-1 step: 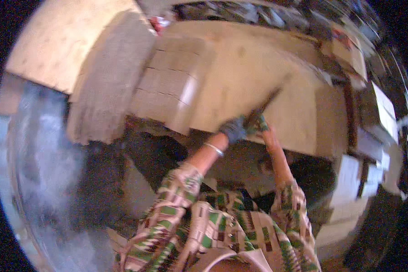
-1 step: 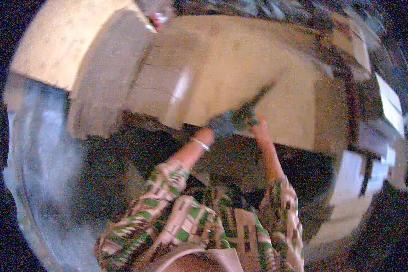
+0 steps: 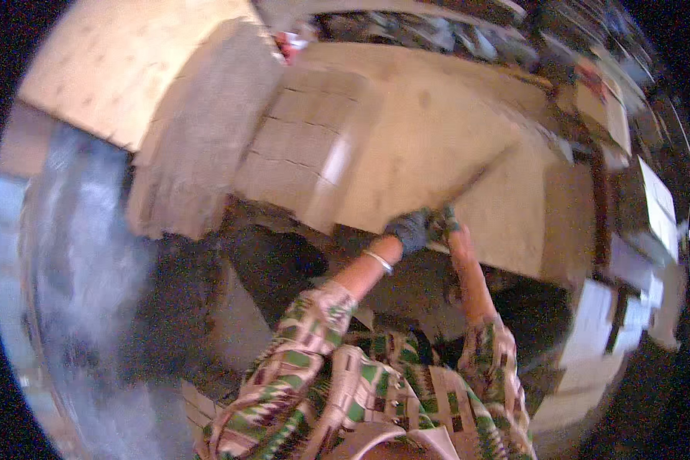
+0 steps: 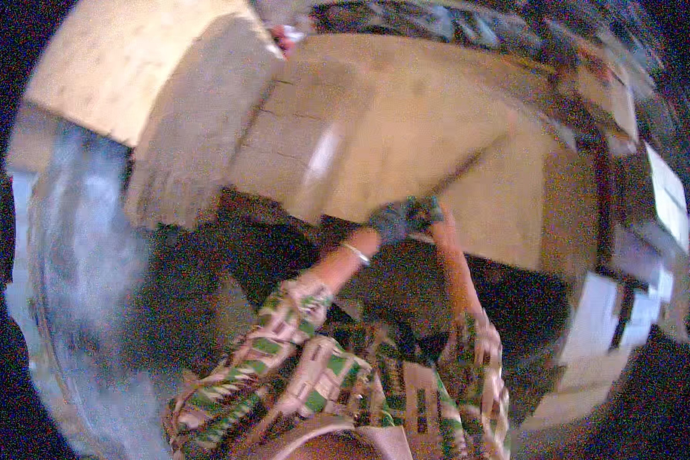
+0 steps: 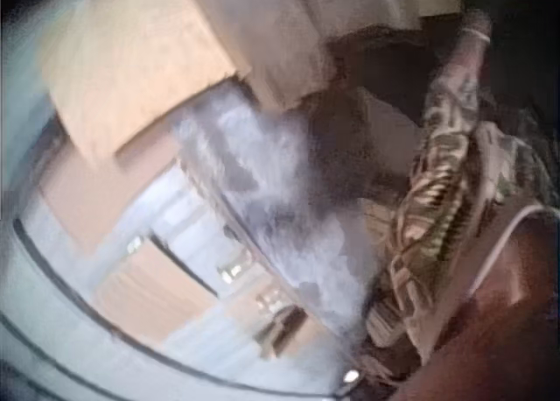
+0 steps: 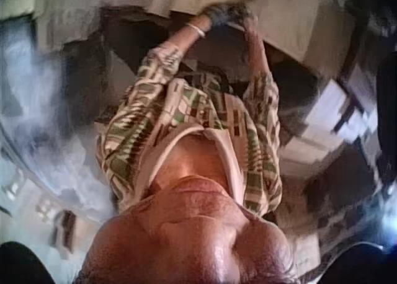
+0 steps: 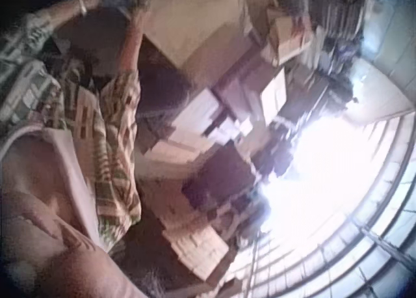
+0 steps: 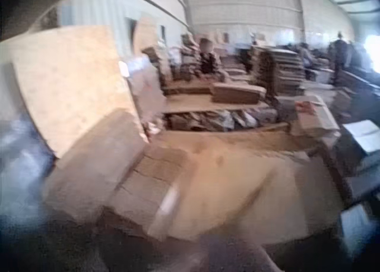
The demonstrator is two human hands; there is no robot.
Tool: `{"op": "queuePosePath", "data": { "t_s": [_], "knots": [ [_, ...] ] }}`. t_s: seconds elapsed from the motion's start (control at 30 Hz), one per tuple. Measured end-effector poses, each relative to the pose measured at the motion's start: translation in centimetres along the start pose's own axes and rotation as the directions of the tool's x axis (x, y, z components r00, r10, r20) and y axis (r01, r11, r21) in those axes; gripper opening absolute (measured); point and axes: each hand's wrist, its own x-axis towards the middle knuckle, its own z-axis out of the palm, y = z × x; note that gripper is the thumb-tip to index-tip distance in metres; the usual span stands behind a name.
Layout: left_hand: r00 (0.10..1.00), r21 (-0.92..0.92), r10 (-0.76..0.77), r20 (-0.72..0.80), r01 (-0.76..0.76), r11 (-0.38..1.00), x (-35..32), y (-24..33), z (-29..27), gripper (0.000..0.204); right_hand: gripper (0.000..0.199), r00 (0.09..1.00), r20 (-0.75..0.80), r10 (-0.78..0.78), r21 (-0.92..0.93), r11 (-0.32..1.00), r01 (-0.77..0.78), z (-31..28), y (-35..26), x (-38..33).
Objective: The person sits on the floor and uses a knife to cut large sheets of cardboard into smaller rectangular pieces. They repeatedly pick up sheets, cut them, and stack the resulting pieces on the table.
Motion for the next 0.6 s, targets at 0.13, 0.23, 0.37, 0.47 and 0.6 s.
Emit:
{"op": "queuePosePath", "data": {
  "t_s": [0.13,0.23,0.37,0.47,0.6],
  "knots": [
    [0.998,0.077,-0.059,-0.031,0.061,0.995,-0.4,-2.2,-6.1,0.025,0.054,0.997,0.030,0.068,0.389,0.918,-0.074,6.4,-4.6,-3.2],
    [0.969,0.675,0.244,-0.031,-0.160,0.720,-2.8,-7.2,-14.0,0.021,0.053,0.993,0.104,0.059,0.249,0.965,-0.083,7.6,-3.2,-4.7],
    [0.691,0.554,0.219,-0.689,0.307,0.774,-6.1,-5.7,-35.4,0.022,0.048,0.995,0.042,0.087,0.080,0.993,-0.091,5.3,2.5,-2.7],
    [0.505,0.480,0.140,-0.852,0.646,0.593,-8.2,-4.1,-46.4,0.027,0.050,0.992,0.042,0.122,-0.013,0.992,-0.122,3.0,6.1,-2.9],
    [0.597,0.550,-0.185,-0.781,0.797,0.252,-10.1,-13.3,-51.0,0.031,0.039,0.978,0.066,0.195,0.116,0.972,-0.202,2.7,7.0,-5.8]
  ]
}}
